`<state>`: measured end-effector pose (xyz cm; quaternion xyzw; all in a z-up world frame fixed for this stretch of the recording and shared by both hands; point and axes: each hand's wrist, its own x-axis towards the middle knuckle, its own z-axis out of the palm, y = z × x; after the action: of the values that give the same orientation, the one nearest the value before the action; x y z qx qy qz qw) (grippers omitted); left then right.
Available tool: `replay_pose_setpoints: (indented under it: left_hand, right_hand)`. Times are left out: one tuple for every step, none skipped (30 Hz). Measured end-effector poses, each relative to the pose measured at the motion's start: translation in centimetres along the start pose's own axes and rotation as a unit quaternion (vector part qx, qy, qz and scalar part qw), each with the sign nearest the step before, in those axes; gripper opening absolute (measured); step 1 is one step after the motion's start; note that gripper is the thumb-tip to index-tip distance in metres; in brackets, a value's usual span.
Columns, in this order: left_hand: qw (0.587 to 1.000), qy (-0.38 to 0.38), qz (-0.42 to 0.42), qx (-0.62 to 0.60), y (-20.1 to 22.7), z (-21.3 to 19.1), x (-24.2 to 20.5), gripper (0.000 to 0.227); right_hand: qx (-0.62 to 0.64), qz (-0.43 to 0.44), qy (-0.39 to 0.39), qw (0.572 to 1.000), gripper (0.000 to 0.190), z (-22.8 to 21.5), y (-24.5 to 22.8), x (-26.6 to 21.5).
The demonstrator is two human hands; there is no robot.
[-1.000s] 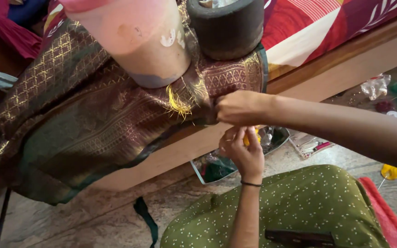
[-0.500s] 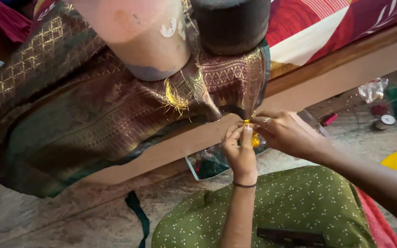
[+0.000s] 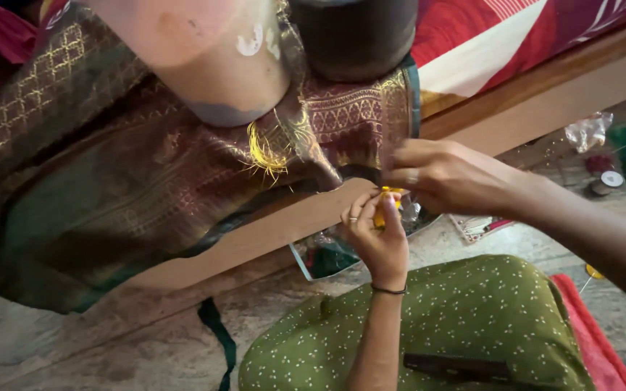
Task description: Attaching and trimming yellow decorative tassels to the edge of a fabric.
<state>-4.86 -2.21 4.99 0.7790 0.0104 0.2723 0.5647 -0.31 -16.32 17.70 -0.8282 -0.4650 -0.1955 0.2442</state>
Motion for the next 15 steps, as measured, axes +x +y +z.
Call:
replay_pose_setpoints:
  left_hand:
    - [1.000, 0.009, 0.012, 0.014, -0.2, 0.1, -0.2, 0.012]
    - [0.999, 0.019, 0.026, 0.028, -0.4, 0.2, -0.2, 0.012]
    - [0.999, 0.018, 0.030, 0.029, 0.2, 0.1, -0.1, 0.012]
    - [0.996, 0.038, 0.053, 0.058, 0.9, -0.1, 0.0, 0.012]
    - [0.992, 0.057, 0.077, 0.088, 1.5, -0.3, 0.2, 0.012]
    - [0.991, 0.057, 0.079, 0.088, 1.6, -0.3, 0.4, 0.012]
    - [0.983, 0.069, 0.117, 0.123, 1.6, -0.4, 0.5, 0.012]
    - [0.973, 0.081, 0.152, 0.156, 1.7, -0.5, 0.6, 0.012]
    - [0.973, 0.081, 0.152, 0.156, 1.7, -0.7, 0.6, 0.012]
    - [0.973, 0.070, 0.152, 0.157, 1.7, -0.8, 0.6, 0.012]
    - [0.974, 0.059, 0.152, 0.157, 1.7, -0.8, 0.6, 0.011]
    - [0.975, 0.058, 0.150, 0.155, 1.5, -0.8, 0.6, 0.011]
    - [0.983, 0.041, 0.118, 0.134, 1.4, -0.7, 0.6, 0.012]
    - [0.990, 0.022, 0.085, 0.114, 1.3, -0.7, 0.5, 0.012]
    - [0.990, 0.022, 0.083, 0.113, 1.2, -0.6, 0.4, 0.012]
  right_hand:
    - [0.005, -0.034, -0.048, 0.998, 0.028, 0.6, 0.8, 1.2]
    - [0.009, -0.069, -0.094, 0.993, 0.023, 1.1, 1.6, 2.4]
    - [0.008, -0.070, -0.091, 0.993, 0.023, 1.9, 2.3, 3.4]
    - [-0.004, -0.092, -0.128, 0.988, 0.016, 2.6, 3.0, 4.4]
    - [-0.017, -0.113, -0.166, 0.980, 0.012, 3.5, 3.7, 5.5]
    - [-0.017, -0.112, -0.163, 0.980, 0.012, 3.3, 3.7, 5.5]
    - [-0.040, -0.113, -0.192, 0.974, 0.011, 3.3, 3.8, 5.6]
    - [-0.064, -0.113, -0.223, 0.966, 0.011, 3.2, 3.7, 5.6]
    - [-0.063, -0.113, -0.223, 0.966, 0.011, 2.6, 2.9, 5.0]
    - [-0.043, -0.096, -0.163, 0.981, 0.013, 1.8, 2.2, 4.5]
    - [-0.022, -0.078, -0.102, 0.992, 0.019, 1.1, 1.4, 3.9]
    - [-0.023, -0.076, -0.104, 0.991, 0.019, 1.4, 0.9, 2.5]
    - [0.029, 0.011, -0.018, 0.999, 0.021, 1.7, 0.3, 1.1]
    - [0.082, 0.099, 0.069, 0.989, 0.023, 1.9, -0.3, -0.3]
    - [0.082, 0.100, 0.067, 0.989, 0.023, 2.6, -0.7, -1.5]
